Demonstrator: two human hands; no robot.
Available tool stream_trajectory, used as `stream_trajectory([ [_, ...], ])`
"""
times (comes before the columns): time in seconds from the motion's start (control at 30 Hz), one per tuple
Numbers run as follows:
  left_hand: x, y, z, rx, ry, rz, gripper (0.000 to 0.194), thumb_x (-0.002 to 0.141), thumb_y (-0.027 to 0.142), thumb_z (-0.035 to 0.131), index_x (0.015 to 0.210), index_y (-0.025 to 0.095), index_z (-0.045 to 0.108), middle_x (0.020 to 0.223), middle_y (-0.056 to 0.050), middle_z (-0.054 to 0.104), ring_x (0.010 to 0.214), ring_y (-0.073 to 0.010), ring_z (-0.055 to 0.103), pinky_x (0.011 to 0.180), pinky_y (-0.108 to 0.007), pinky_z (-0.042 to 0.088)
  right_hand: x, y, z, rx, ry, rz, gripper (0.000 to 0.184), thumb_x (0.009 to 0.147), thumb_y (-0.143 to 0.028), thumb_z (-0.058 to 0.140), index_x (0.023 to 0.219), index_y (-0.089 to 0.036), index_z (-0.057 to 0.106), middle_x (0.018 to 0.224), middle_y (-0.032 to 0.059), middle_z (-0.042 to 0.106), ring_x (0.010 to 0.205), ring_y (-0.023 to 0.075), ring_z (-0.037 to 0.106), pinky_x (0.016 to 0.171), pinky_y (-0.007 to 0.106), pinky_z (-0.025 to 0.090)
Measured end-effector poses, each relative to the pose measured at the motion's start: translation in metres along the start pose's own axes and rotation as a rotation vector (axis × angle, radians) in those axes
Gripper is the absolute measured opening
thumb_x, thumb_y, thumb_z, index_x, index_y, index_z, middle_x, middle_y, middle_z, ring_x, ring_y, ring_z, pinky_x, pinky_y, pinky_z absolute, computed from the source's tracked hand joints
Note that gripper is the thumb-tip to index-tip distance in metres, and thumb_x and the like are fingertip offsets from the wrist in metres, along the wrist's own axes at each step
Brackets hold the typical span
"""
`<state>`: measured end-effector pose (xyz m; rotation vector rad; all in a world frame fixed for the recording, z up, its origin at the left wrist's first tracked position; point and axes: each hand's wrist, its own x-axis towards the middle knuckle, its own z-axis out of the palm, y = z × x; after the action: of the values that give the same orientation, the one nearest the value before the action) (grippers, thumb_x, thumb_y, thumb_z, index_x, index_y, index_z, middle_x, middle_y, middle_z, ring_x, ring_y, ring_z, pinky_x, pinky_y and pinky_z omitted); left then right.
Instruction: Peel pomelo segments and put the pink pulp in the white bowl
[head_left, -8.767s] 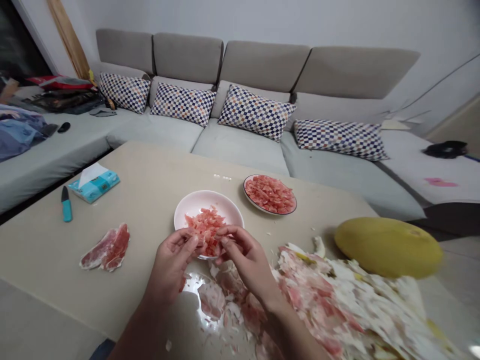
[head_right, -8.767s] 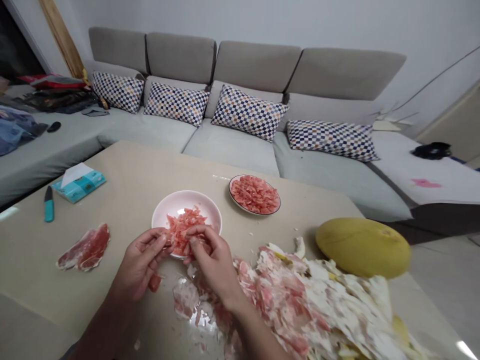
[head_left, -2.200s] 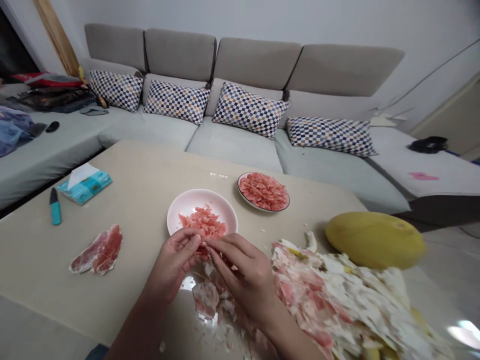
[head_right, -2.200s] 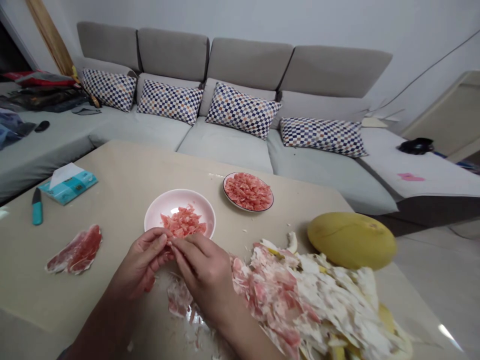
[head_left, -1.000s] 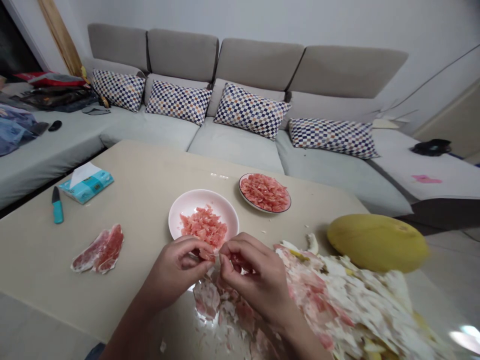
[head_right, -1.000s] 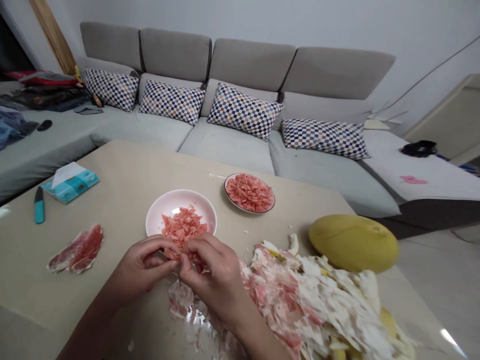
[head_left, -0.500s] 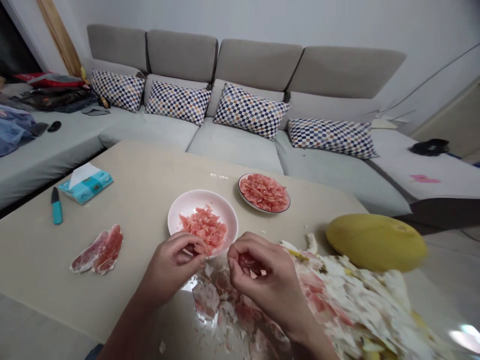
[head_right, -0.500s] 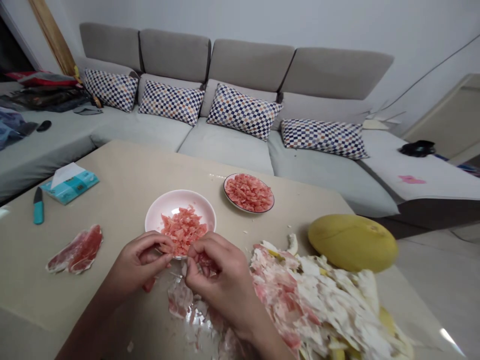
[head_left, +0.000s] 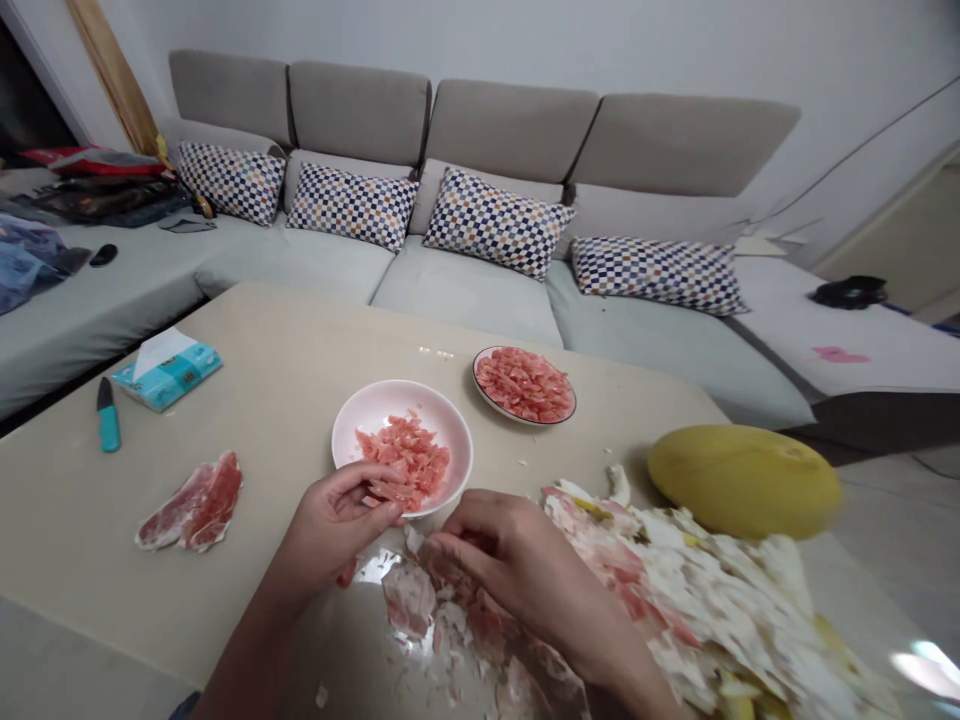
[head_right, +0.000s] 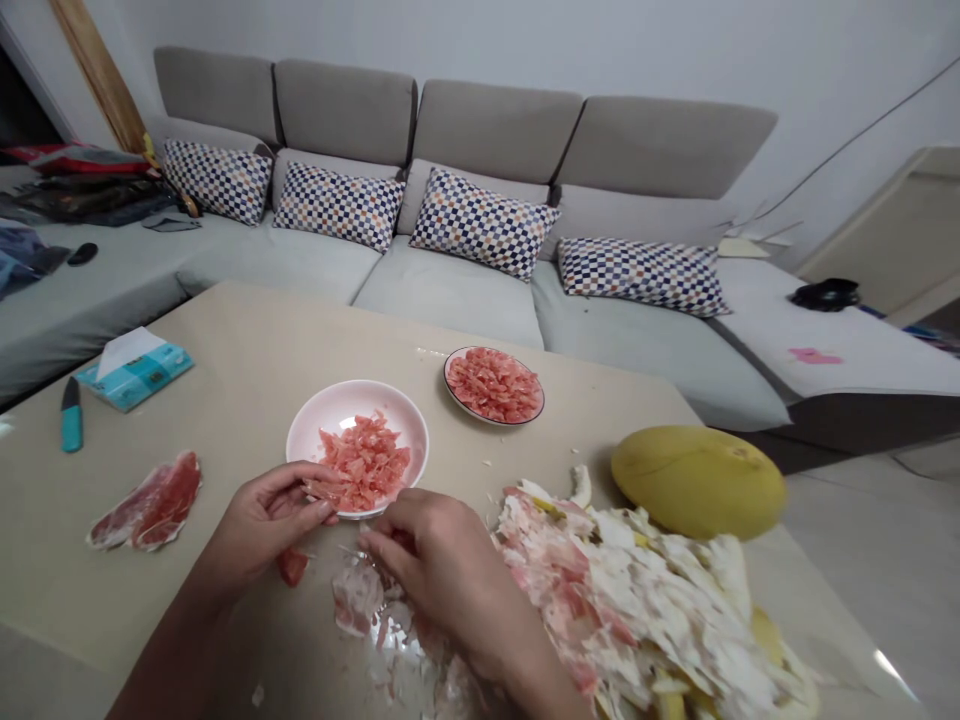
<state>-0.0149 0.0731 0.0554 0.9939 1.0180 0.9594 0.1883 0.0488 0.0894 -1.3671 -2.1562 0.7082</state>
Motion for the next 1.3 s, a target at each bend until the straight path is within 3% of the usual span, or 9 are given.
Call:
stream_trajectory([
  [0.07, 0.000, -0.001, -0.001, -0.054, -0.031, -0.024, 0.033, 0.068, 0.029, 0.081, 0.097, 0.017, 0.071, 0.077, -0.006, 0.069, 0.063, -0.0203, 0.069, 0.026, -0.012, 0.037, 0.001, -0.003, 0.003, 0.050, 0.126, 0.001, 0.009, 0.088, -0.016, 0.064, 0.088, -0.022, 0.070, 0.076, 0.0005, 0.069, 0.065, 0.0146, 0.064, 0.059, 0.023, 0.050],
  [0.13, 0.001, -0.003, -0.002, -0.118, -0.054, -0.040, 0.034, 0.067, 0.029, 0.082, 0.097, 0.017, 0.071, 0.078, -0.007, 0.070, 0.072, -0.0229, 0.071, 0.027, -0.011, 0.037, 0.002, -0.007, 0.007, 0.110, 0.243, -0.047, 0.015, 0.090, -0.016, 0.062, 0.098, -0.024, 0.071, 0.082, 0.0019, 0.070, 0.069, 0.0146, 0.064, 0.061, 0.024, 0.051],
  [0.3, 0.001, -0.005, 0.000, -0.273, -0.108, -0.066, 0.028, 0.067, 0.027, 0.084, 0.091, 0.017, 0.072, 0.070, -0.002, 0.067, 0.062, -0.0130, 0.065, 0.034, -0.009, 0.040, 0.002, -0.010, 0.023, 0.144, 0.380, -0.167, 0.018, 0.092, -0.014, 0.058, 0.101, -0.023, 0.070, 0.085, 0.0033, 0.068, 0.072, 0.0146, 0.064, 0.064, 0.026, 0.053],
  [0.47, 0.001, -0.004, 0.005, -0.389, -0.122, -0.104, 0.027, 0.065, 0.027, 0.086, 0.086, 0.017, 0.072, 0.066, -0.001, 0.067, 0.059, -0.0093, 0.063, 0.047, -0.012, 0.049, 0.001, -0.012, 0.026, 0.044, 0.433, -0.247, 0.020, 0.092, -0.011, 0.058, 0.108, -0.020, 0.067, 0.088, 0.0050, 0.069, 0.074, 0.0147, 0.065, 0.066, 0.026, 0.054],
  [0.63, 0.003, -0.008, 0.009, -0.409, -0.111, -0.101, 0.027, 0.065, 0.030, 0.086, 0.081, 0.016, 0.070, 0.065, -0.001, 0.069, 0.059, -0.0095, 0.064, 0.054, -0.015, 0.052, 0.000, -0.012, 0.027, -0.208, 0.481, -0.338, 0.016, 0.093, -0.013, 0.059, 0.106, -0.015, 0.068, 0.079, 0.0070, 0.070, 0.067, 0.0166, 0.064, 0.058, 0.027, 0.051],
  [0.8, 0.001, -0.008, 0.011, -0.309, -0.093, -0.079, 0.025, 0.070, 0.034, 0.083, 0.082, 0.017, 0.070, 0.066, -0.001, 0.069, 0.057, -0.0095, 0.063, 0.052, -0.015, 0.050, -0.002, -0.007, 0.033, -0.465, 0.552, -0.417, 0.019, 0.094, -0.014, 0.056, 0.111, -0.012, 0.065, 0.076, 0.0081, 0.072, 0.063, 0.0181, 0.063, 0.055, 0.029, 0.046],
  [0.97, 0.000, -0.006, 0.011, -0.241, -0.063, -0.044, 0.024, 0.071, 0.035, 0.082, 0.081, 0.017, 0.069, 0.065, 0.000, 0.068, 0.056, -0.0086, 0.062, 0.048, -0.013, 0.046, 0.000, -0.006, 0.036, -0.584, 0.571, -0.483, 0.020, 0.095, -0.014, 0.054, 0.111, -0.011, 0.064, 0.068, 0.0058, 0.070, 0.054, 0.0168, 0.057, 0.049, 0.030, 0.038],
  [1.13, 0.001, -0.007, 0.012, -0.241, -0.115, -0.031, 0.022, 0.072, 0.032, 0.081, 0.081, 0.016, 0.069, 0.060, 0.003, 0.064, 0.048, -0.0042, 0.054, 0.044, -0.011, 0.042, 0.004, -0.008, 0.036, -0.372, 0.623, -0.434, 0.009, 0.091, -0.014, 0.061, 0.099, -0.014, 0.065, 0.071, 0.0054, 0.069, 0.058, 0.0156, 0.059, 0.053, 0.028, 0.042],
  [1.3, 0.001, -0.006, 0.010, -0.310, -0.171, -0.081, 0.022, 0.071, 0.032, 0.081, 0.080, 0.015, 0.069, 0.066, 0.000, 0.066, 0.058, -0.0079, 0.061, 0.047, -0.012, 0.046, 0.004, -0.012, 0.028, -0.040, 0.567, -0.328, 0.014, 0.087, -0.006, 0.060, 0.092, -0.017, 0.066, 0.075, 0.0037, 0.067, 0.060, 0.0129, 0.058, 0.054, 0.025, 0.046],
])
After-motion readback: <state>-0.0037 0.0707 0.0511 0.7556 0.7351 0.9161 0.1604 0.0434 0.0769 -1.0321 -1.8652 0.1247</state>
